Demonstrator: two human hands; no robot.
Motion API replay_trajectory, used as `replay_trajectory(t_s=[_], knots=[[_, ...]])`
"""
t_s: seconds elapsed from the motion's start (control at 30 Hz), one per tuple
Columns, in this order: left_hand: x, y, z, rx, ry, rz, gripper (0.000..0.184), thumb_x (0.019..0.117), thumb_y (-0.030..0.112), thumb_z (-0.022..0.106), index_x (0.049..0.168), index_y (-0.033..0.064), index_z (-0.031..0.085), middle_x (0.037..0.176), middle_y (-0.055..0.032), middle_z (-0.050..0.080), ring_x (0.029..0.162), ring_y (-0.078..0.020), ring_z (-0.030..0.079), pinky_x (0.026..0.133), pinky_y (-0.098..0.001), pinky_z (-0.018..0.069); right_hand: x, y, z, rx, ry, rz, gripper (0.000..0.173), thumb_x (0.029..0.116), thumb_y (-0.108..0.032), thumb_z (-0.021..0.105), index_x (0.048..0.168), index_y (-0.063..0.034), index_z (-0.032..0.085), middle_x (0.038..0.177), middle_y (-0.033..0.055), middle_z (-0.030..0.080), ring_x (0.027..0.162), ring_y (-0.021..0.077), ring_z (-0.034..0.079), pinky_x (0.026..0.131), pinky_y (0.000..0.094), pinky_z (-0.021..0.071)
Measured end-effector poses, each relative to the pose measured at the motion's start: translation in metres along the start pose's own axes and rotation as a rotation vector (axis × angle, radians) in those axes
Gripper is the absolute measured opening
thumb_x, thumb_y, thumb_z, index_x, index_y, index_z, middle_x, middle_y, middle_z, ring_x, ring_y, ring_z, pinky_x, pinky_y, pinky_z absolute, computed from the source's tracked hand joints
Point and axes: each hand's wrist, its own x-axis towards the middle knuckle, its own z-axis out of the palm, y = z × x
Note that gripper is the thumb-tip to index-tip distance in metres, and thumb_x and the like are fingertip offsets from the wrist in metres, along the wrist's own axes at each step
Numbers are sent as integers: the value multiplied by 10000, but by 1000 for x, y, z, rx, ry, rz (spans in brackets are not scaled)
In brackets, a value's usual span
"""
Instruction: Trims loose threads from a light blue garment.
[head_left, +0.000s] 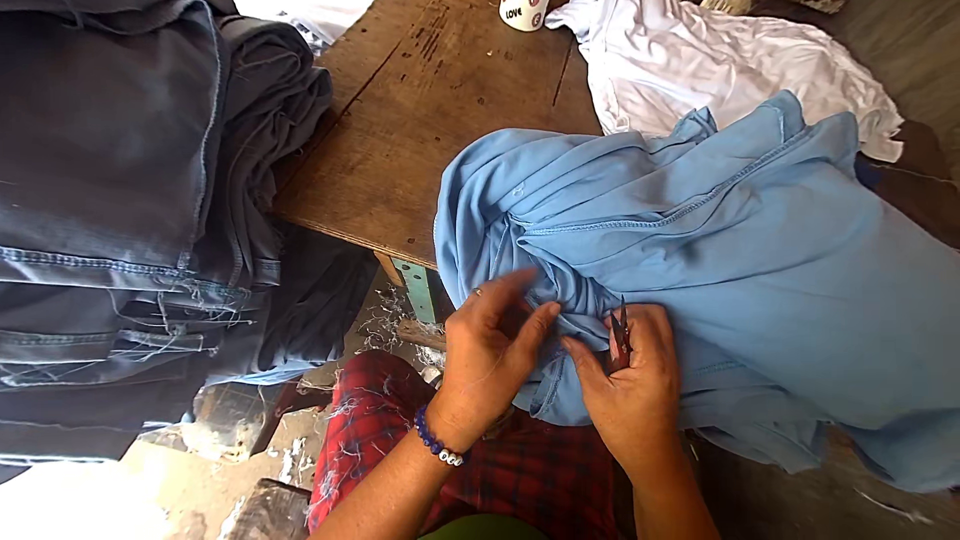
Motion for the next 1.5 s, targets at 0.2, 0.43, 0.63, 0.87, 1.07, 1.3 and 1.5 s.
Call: replay_trajectory(t_s=[0.2,0.43,0.63,0.87,1.07,1.3,1.5], knots=[[-4,5,-10,-365,107,-271,128,1032,70,575,1008,42,698,755,0,718,614,-85,693,581,-243,613,-3,12,2,425,153,-217,229,792,48,673,808,-93,493,861,8,566,846,8,570,736,109,472],[-18,8,-14,-328,122,-199,250,1076,214,496,860,161,609,637,64,645,538,-46,636,522,-215,568,-13,12,-1,287,184,-455,247,899,6,656,812,-97,448,902,48,561,813,33,570,753,122,493],[-2,26,12,-433,-45,-245,641,766,-104,802,1323,67,534,928,-67,722,804,-155,725,707,-301,635,-16,11,-8,184,152,-537,214,926,-8,635,828,-89,462,892,64,593,807,68,605,746,154,520],[-8,15,7,-503,20,-242,488,727,-139,813,1178,10,704,997,-79,752,804,-133,738,743,-295,642,-22,19,-4,241,176,-492,244,917,13,660,816,-82,459,878,62,585,839,68,627,792,166,549],[-9,3,2,-469,87,-222,92,932,-6,691,958,67,742,966,-42,753,794,-118,734,723,-295,641,-26,21,1,302,197,-435,277,889,20,701,805,-72,454,871,59,587,829,64,635,803,178,567],[-13,6,-16,-536,171,-312,438,1139,304,271,922,123,606,750,-32,748,614,-140,733,593,-282,636,-28,24,0,337,189,-383,274,879,27,705,806,-76,461,898,54,607,868,60,645,803,169,562],[-10,23,-3,-424,-82,-263,414,894,1,736,1278,29,586,912,-47,729,653,-119,703,588,-249,622,-27,22,0,339,183,-389,259,900,13,698,818,-72,468,920,66,604,853,55,623,788,149,537]])
